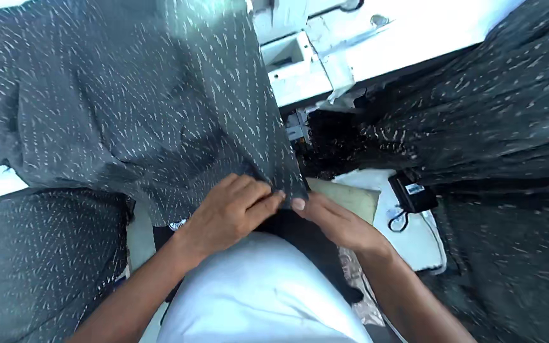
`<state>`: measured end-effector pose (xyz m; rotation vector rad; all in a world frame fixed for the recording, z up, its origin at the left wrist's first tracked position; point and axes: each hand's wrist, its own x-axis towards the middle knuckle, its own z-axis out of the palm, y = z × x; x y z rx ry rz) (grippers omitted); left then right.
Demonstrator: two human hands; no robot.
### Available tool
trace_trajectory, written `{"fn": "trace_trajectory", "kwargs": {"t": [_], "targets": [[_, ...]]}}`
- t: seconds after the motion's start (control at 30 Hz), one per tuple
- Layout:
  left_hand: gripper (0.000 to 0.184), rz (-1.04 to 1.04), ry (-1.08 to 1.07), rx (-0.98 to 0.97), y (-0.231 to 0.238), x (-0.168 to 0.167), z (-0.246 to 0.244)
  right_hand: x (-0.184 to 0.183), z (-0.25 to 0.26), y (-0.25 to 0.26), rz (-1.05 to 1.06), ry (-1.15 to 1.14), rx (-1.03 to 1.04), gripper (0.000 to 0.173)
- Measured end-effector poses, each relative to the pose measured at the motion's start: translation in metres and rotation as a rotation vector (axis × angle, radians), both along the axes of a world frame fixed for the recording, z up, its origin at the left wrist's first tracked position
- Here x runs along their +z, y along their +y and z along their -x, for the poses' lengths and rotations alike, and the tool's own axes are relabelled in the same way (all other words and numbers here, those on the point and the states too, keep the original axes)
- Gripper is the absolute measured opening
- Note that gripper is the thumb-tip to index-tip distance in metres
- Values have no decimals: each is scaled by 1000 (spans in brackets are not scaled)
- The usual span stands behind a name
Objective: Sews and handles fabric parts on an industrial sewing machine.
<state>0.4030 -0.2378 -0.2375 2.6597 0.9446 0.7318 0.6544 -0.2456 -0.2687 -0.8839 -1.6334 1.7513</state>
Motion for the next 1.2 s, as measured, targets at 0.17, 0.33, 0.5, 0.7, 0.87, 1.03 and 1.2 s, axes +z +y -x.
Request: {"fn": "trace_trajectory", "kwargs": {"t": [0.17,0.33,0.5,0.7,0.87,1.03,1.2], "targets": [[13,-39,-40,44,3,-6,-5,4,11,62,-368,-168,-161,69],[18,195,4,-10,5,11,-18,39,43,115,-115,-161,-317,25],[22,303,-272,257,46,61,17,50,43,141,-539,-341,-594,36],[30,-67,-219,515,158,104,31,66,81,181,-62,93,-295,20],[45,3,76,592,182,83,25,61,72,162,104,304,-287,16],[49,16,74,560,196,79,29,65,73,166,26,247,-297,17],[55,51,140,504,236,79,47,65,81,169,23,253,-338,17]]}}
